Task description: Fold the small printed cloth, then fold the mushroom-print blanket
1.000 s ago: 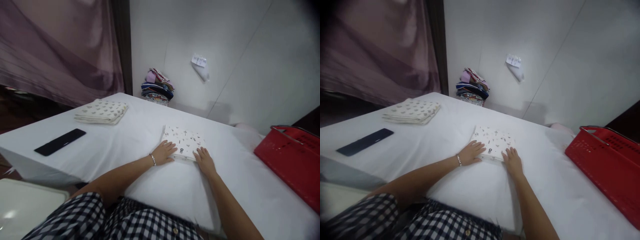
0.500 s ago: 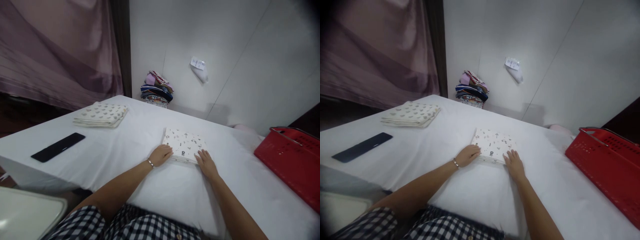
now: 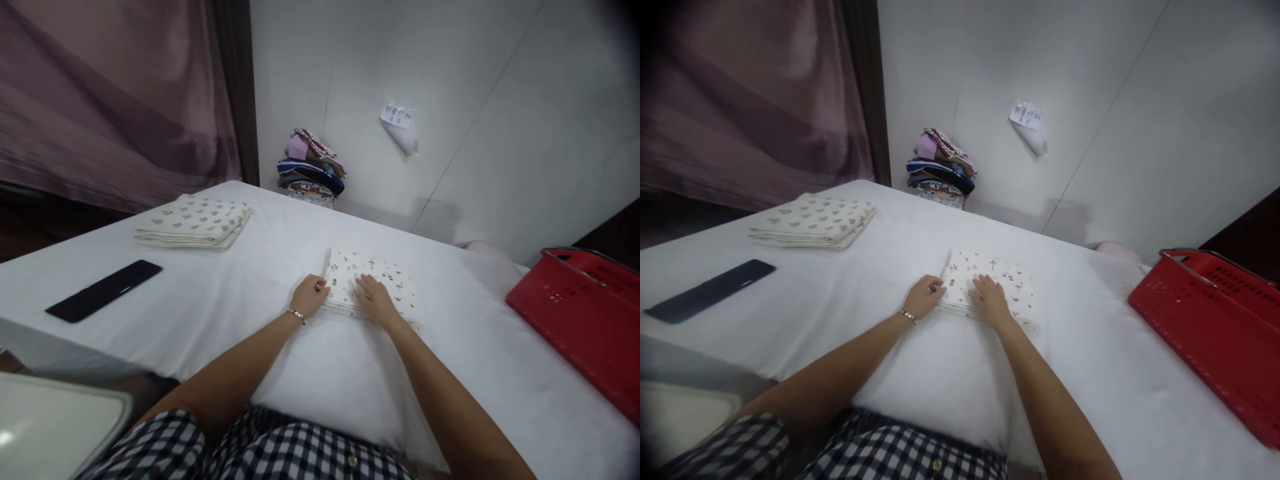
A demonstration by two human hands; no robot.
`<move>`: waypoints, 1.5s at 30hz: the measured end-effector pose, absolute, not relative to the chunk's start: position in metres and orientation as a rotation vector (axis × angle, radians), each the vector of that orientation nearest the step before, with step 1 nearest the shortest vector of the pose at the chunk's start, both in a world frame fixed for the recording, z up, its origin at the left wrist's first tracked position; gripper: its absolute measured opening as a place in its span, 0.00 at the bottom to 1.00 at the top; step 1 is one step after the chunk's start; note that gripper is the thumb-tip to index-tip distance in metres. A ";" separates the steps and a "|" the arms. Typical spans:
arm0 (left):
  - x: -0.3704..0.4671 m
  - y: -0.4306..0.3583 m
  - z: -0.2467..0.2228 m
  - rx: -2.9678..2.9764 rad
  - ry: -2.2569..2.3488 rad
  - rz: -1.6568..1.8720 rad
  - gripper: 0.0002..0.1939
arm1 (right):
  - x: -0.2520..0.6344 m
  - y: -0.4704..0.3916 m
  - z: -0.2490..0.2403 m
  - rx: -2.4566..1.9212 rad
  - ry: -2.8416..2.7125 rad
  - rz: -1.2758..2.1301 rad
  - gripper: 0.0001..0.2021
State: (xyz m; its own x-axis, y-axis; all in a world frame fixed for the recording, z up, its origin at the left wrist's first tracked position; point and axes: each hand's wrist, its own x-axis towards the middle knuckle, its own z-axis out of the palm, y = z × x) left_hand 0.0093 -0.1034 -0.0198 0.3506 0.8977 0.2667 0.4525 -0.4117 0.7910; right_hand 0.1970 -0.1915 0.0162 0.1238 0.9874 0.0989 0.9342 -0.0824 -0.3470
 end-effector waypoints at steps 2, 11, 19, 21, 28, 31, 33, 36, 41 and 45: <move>0.009 -0.103 -0.020 2.003 1.211 0.899 0.06 | 0.181 -0.177 0.017 -2.030 -1.898 0.249 0.20; 0.008 -0.100 -0.017 2.018 1.234 0.792 0.07 | 0.154 -0.132 0.011 -1.921 -1.811 0.150 0.14; 0.007 -0.103 -0.014 2.031 1.217 0.722 0.08 | 0.157 -0.097 0.022 -2.151 -1.663 0.266 0.11; 0.006 -0.102 -0.015 2.028 1.205 0.713 0.08 | 0.157 -0.089 0.026 -2.228 -1.671 0.313 0.12; 0.005 -0.103 -0.012 2.034 1.172 0.667 0.09 | 0.148 -0.074 0.037 -2.428 -1.720 0.409 0.14; 0.005 -0.104 -0.011 2.023 1.189 0.650 0.10 | 0.146 -0.073 0.038 -2.447 -1.726 0.401 0.10; 0.005 -0.104 -0.011 2.020 1.194 0.655 0.10 | 0.146 -0.072 0.038 -2.449 -1.719 0.407 0.10; 0.006 -0.104 -0.012 2.012 1.200 0.659 0.11 | 0.148 -0.071 0.037 -2.443 -1.716 0.418 0.11; 0.006 -0.103 -0.012 2.009 1.202 0.644 0.13 | 0.148 -0.069 0.035 -2.442 -1.713 0.459 0.12; 0.006 -0.103 -0.013 2.012 1.198 0.624 0.14 | 0.150 -0.068 0.033 -2.418 -1.699 0.492 0.09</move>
State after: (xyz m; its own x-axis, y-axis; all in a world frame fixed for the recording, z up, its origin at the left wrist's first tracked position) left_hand 0.0057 -0.1027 -0.0129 0.4554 0.8889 0.0493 0.5503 -0.3246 0.7693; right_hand 0.1497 -0.0682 0.0327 0.3067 0.9343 -0.1815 0.8867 -0.3498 -0.3022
